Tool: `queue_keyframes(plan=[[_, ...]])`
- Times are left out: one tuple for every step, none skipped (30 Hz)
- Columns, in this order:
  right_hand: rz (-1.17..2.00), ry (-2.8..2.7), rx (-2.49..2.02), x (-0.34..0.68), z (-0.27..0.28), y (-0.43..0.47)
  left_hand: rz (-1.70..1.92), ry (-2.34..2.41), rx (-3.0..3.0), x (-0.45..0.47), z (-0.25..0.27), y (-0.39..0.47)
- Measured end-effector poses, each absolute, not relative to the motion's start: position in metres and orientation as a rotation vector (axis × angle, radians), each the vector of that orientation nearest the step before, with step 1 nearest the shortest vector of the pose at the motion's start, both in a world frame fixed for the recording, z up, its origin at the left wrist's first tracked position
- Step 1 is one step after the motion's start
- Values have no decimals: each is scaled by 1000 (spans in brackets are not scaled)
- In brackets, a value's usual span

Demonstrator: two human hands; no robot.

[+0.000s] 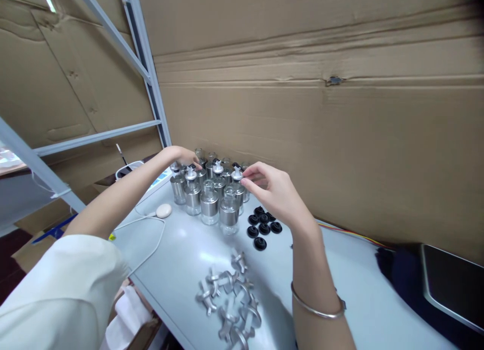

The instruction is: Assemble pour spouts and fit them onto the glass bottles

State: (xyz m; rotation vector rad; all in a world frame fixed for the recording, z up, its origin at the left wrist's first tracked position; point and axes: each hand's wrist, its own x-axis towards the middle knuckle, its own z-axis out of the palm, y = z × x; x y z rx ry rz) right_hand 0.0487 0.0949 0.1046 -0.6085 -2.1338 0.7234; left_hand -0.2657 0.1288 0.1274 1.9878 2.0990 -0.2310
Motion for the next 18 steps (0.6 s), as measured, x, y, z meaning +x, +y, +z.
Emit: queue_keyframes(plan=[[732,-2134,-610,49,105,95,-283,2079,1941,-265,127,130],[740,-2134,-614,50,105,95,-319,2070,1908,-265,127,132],[747,-2133,-621,50,106,95,-347,2067,1884,-265,127,134],[752,-2130,-629,51,106,95,-368,2071,1868,-265,127,136],[754,-2125,-634,51,107,95,-382,2081,1861,-265,127,138],[754,-2118,-635,51,108,95,-390,2096,1862,-265,126,140],[747,-2107,-630,51,108,94,-390,2114,1869,-265,127,141],[733,-2093,-621,51,109,94,-385,2136,1880,-265,127,143],[713,-2078,-607,51,110,93,-376,2160,1892,-265,130,143],[688,-2065,-591,51,111,92,-366,2187,1902,-265,134,143],[661,-2052,-573,51,112,91,-356,2217,1912,-266,140,142],[634,-2043,-556,51,113,89,-345,2251,1921,-267,148,139],[610,-2036,-541,51,114,87,-335,2287,1930,-268,158,136],[589,-2032,-529,51,115,85,-323,2328,1941,-271,170,131],[570,-2028,-519,51,117,83,-311,2367,1955,-273,183,126],[553,-2024,-509,51,118,81,-296,2410,1969,-276,197,119],[538,-2021,-500,51,119,79,-279,2447,1985,-279,212,112],[527,-2020,-492,51,120,77,-263,2489,1994,-282,226,103]])
